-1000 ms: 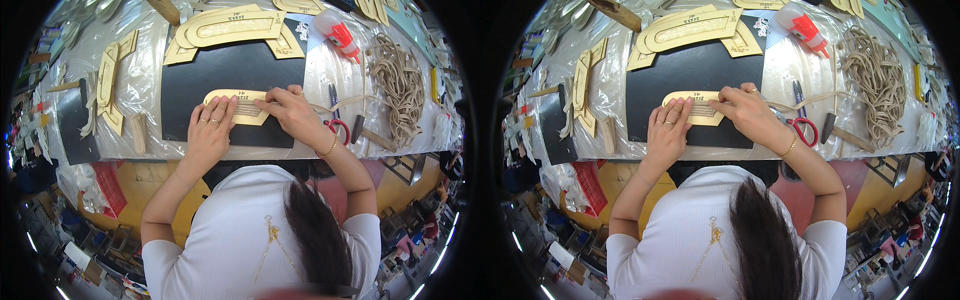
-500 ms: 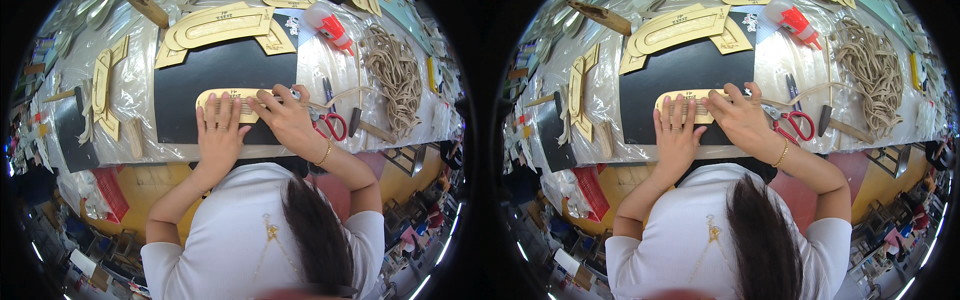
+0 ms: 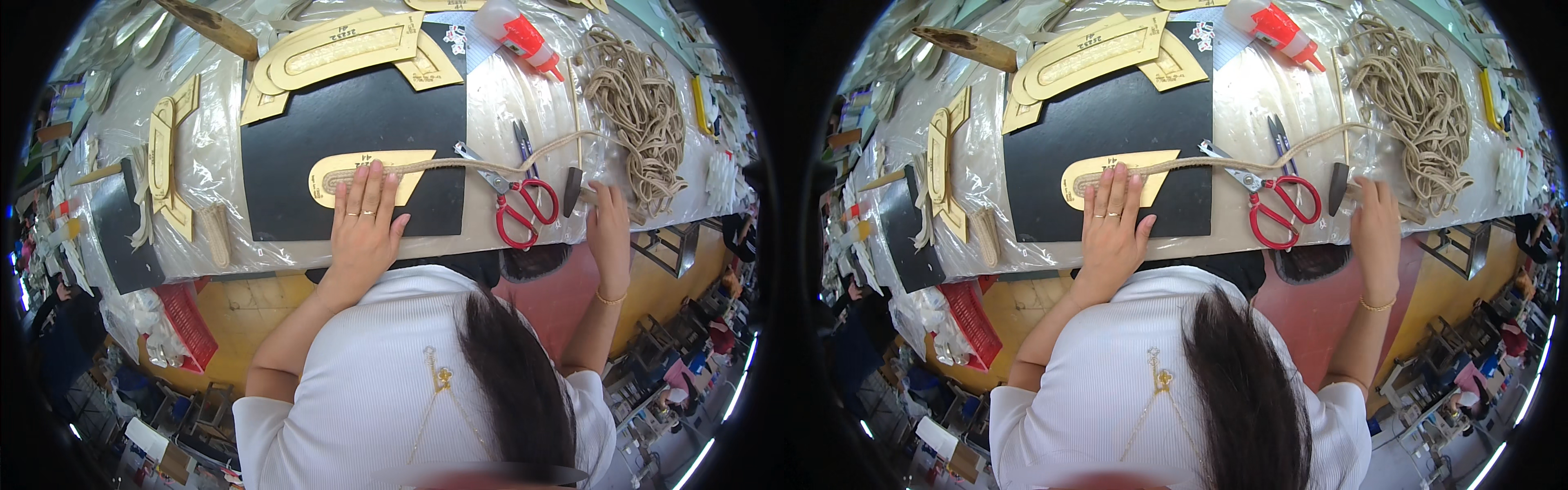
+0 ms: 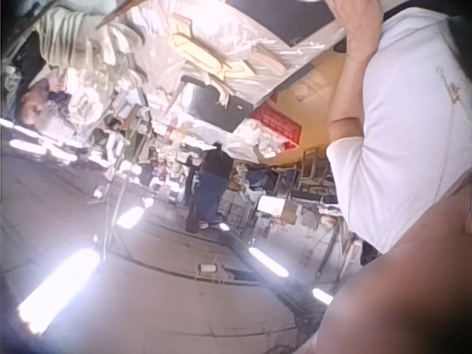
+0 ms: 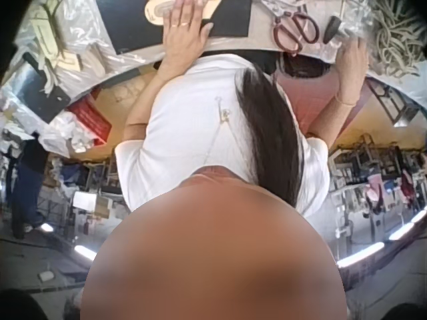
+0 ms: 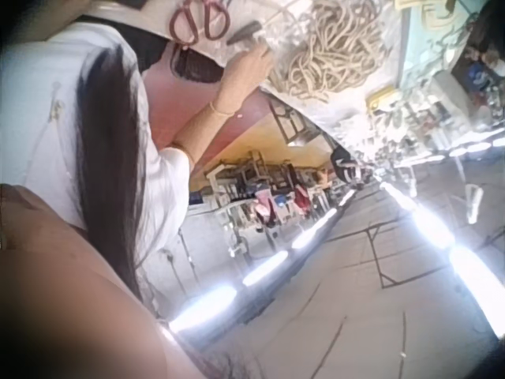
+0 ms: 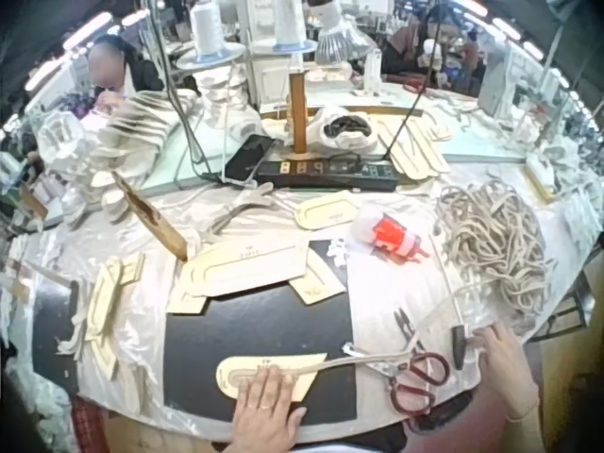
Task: The person repeatedly applies glue to a beige cord, places it onto a U-shaped wooden piece, presses it down, and trims the excess with scissors. This cycle is performed multiple times on the same piece.
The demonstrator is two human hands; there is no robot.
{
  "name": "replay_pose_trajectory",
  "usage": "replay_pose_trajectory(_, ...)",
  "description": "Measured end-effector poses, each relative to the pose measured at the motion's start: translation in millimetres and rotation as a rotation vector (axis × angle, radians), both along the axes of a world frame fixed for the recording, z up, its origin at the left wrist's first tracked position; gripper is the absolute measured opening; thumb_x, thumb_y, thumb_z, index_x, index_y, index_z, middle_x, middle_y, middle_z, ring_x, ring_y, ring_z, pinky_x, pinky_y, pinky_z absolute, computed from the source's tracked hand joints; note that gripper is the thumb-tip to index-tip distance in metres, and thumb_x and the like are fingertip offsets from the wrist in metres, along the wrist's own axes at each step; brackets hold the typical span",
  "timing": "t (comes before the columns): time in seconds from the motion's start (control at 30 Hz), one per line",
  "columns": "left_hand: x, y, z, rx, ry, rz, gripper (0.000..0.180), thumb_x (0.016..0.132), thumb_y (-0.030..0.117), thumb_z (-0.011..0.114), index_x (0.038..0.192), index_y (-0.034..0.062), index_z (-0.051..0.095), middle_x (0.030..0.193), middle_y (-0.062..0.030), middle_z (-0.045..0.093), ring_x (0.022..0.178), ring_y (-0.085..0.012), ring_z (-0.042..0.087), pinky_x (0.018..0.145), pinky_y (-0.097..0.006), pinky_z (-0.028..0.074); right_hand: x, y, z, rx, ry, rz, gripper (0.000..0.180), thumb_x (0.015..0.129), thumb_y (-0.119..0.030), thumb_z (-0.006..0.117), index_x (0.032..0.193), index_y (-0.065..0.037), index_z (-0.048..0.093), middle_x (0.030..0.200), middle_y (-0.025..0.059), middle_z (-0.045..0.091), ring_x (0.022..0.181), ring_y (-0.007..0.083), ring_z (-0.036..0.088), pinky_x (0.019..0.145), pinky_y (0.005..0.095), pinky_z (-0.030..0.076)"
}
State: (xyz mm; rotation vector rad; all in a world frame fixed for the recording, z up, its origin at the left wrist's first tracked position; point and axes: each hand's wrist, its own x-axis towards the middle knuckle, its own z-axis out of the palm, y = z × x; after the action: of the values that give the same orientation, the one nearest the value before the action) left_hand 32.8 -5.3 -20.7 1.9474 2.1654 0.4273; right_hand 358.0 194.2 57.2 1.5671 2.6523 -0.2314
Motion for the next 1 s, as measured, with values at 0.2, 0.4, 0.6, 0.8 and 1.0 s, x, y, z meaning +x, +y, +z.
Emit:
replay_pose_trajectory(0.2, 0, -2, -1, 0.019, -0.079, 0.024, 0.065, 0.097, 0.029, 0.060, 0.153, 0.0017, 0.040, 0.161, -0.0187, 0.034, 0.152, -0.0329, 0.029, 0.123, -0.050, 0.019, 33, 6, -49, 0.128, 0.040, 0.083, 0.042, 0.076, 0.004, 0.062, 0.117, -0.003, 0.057, 0.107, 0.0152, 0.059, 0.104, 0.0373, 0.056, 0.090, 0.0471, 0.047)
replay_pose_trajectory(0.4, -31, 2, 9, 0.282, -0.100, 0.135, 0.069, 0.084, 0.026, 0.078, 0.146, 0.0091, 0.052, 0.158, -0.0162, 0.040, 0.149, -0.0359, 0.032, 0.122, -0.052, 0.022, 48, 24, -53, 0.059, 0.150, 0.040, 0.034, 0.077, 0.005, 0.061, 0.110, 0.000, 0.054, 0.106, 0.0158, 0.057, 0.101, 0.0384, 0.056, 0.090, 0.0452, 0.047)
replay_pose_trajectory(0.6, -41, 31, 9, 0.157, -0.213, 0.210, 0.062, 0.078, 0.036, 0.083, 0.132, 0.0116, 0.066, 0.143, -0.0142, 0.052, 0.142, -0.0358, 0.037, 0.120, -0.054, 0.023, 15, 14, -13, 0.252, 0.390, 0.134, 0.048, 0.081, 0.006, 0.063, 0.127, -0.003, 0.058, 0.115, 0.0186, 0.062, 0.102, 0.0403, 0.062, 0.085, 0.0430, 0.051)
replay_pose_trajectory(0.8, -38, 36, 1, 0.158, -0.221, 0.215, 0.051, 0.081, 0.035, 0.081, 0.123, 0.0100, 0.070, 0.124, -0.0133, 0.064, 0.132, -0.0362, 0.047, 0.120, -0.055, 0.023, -94, -24, 0, -0.023, 0.514, 0.515, 0.053, 0.075, 0.003, 0.071, 0.127, -0.009, 0.066, 0.092, 0.0116, 0.067, 0.082, 0.0304, 0.067, 0.070, 0.0398, 0.054)
replay_pose_trajectory(1.0, -52, 28, 1, 0.311, -0.241, 0.242, 0.047, 0.086, 0.028, 0.076, 0.128, 0.0095, 0.068, 0.129, -0.0130, 0.061, 0.132, -0.0354, 0.050, 0.118, -0.056, 0.028, -161, -42, -5, -0.030, 0.577, 0.723, 0.062, 0.073, -0.007, 0.079, 0.133, -0.012, 0.065, 0.087, 0.0067, 0.067, 0.073, 0.0209, 0.066, 0.060, 0.0336, 0.053)
